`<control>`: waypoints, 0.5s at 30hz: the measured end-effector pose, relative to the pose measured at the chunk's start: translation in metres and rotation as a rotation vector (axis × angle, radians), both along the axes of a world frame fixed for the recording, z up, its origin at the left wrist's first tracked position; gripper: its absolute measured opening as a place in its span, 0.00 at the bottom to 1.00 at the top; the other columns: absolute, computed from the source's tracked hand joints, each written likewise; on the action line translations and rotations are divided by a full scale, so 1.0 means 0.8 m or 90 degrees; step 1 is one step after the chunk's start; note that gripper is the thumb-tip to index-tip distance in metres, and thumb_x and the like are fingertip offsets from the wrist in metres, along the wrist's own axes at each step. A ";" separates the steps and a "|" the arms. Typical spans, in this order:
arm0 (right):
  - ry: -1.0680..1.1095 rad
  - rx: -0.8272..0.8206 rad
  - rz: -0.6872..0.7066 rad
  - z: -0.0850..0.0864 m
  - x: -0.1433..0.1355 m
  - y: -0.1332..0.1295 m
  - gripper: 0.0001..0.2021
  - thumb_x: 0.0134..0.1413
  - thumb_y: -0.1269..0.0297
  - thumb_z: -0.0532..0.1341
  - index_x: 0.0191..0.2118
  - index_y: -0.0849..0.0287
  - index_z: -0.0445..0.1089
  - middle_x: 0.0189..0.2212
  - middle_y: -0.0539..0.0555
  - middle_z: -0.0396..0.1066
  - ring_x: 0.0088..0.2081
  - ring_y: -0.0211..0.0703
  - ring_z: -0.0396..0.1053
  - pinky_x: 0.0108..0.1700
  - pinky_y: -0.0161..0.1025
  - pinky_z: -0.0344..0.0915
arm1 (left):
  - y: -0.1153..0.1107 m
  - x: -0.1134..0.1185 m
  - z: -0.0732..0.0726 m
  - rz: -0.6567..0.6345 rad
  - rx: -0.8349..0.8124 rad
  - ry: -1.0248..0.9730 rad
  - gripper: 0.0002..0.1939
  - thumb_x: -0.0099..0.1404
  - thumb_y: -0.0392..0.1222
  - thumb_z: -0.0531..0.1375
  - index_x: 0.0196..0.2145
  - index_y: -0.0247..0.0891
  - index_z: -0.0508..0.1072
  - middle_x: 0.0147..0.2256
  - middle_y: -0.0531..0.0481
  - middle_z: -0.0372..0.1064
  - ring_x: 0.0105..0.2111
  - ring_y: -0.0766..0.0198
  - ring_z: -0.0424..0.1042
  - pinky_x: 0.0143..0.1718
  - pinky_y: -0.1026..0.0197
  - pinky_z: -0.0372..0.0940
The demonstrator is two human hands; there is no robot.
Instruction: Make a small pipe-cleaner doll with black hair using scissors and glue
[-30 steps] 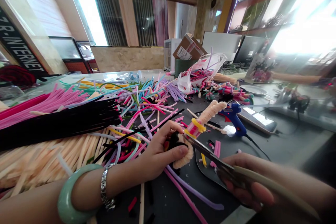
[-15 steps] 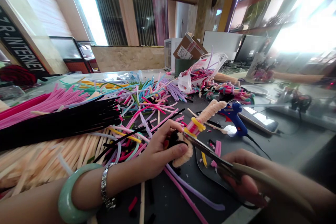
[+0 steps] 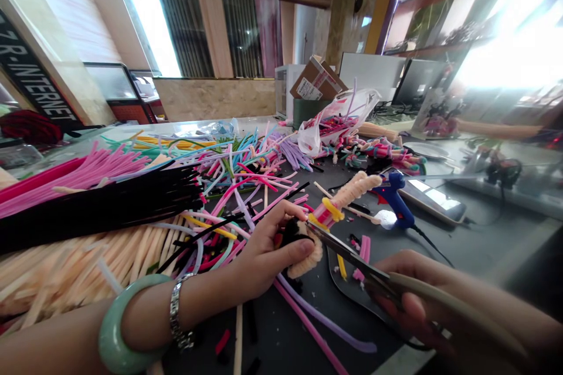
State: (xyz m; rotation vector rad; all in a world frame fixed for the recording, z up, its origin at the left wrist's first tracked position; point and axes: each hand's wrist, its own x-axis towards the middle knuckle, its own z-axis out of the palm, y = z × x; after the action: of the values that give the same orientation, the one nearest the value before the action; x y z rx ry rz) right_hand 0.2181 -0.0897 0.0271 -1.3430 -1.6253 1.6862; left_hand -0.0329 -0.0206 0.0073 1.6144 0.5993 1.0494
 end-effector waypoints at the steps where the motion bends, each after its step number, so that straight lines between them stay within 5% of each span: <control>1: -0.004 -0.023 0.044 0.002 0.001 0.004 0.33 0.39 0.28 0.60 0.23 0.58 0.56 0.17 0.43 0.50 0.18 0.29 0.49 0.20 0.31 0.45 | 0.000 0.000 0.000 0.000 -0.001 0.004 0.15 0.61 0.49 0.64 0.41 0.42 0.65 0.28 0.56 0.63 0.26 0.70 0.58 0.29 0.64 0.53; 5: -0.005 -0.070 0.147 0.010 0.005 0.017 0.32 0.40 0.29 0.61 0.24 0.58 0.56 0.17 0.44 0.52 0.18 0.29 0.52 0.19 0.29 0.49 | 0.000 -0.001 -0.001 0.009 0.010 0.004 0.14 0.61 0.49 0.65 0.40 0.42 0.67 0.28 0.56 0.61 0.27 0.69 0.57 0.29 0.65 0.53; 15: 0.056 -0.080 0.075 -0.002 0.006 0.017 0.30 0.37 0.37 0.68 0.29 0.59 0.58 0.20 0.42 0.55 0.19 0.26 0.52 0.19 0.26 0.51 | 0.002 0.001 0.000 -0.003 0.029 -0.020 0.14 0.62 0.48 0.64 0.40 0.41 0.65 0.28 0.57 0.60 0.26 0.70 0.56 0.29 0.65 0.53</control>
State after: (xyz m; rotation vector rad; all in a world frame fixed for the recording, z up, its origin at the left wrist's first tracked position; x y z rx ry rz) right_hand 0.2227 -0.0761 0.0254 -1.2323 -1.5998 1.9183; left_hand -0.0318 -0.0192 0.0076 1.6349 0.5545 1.0897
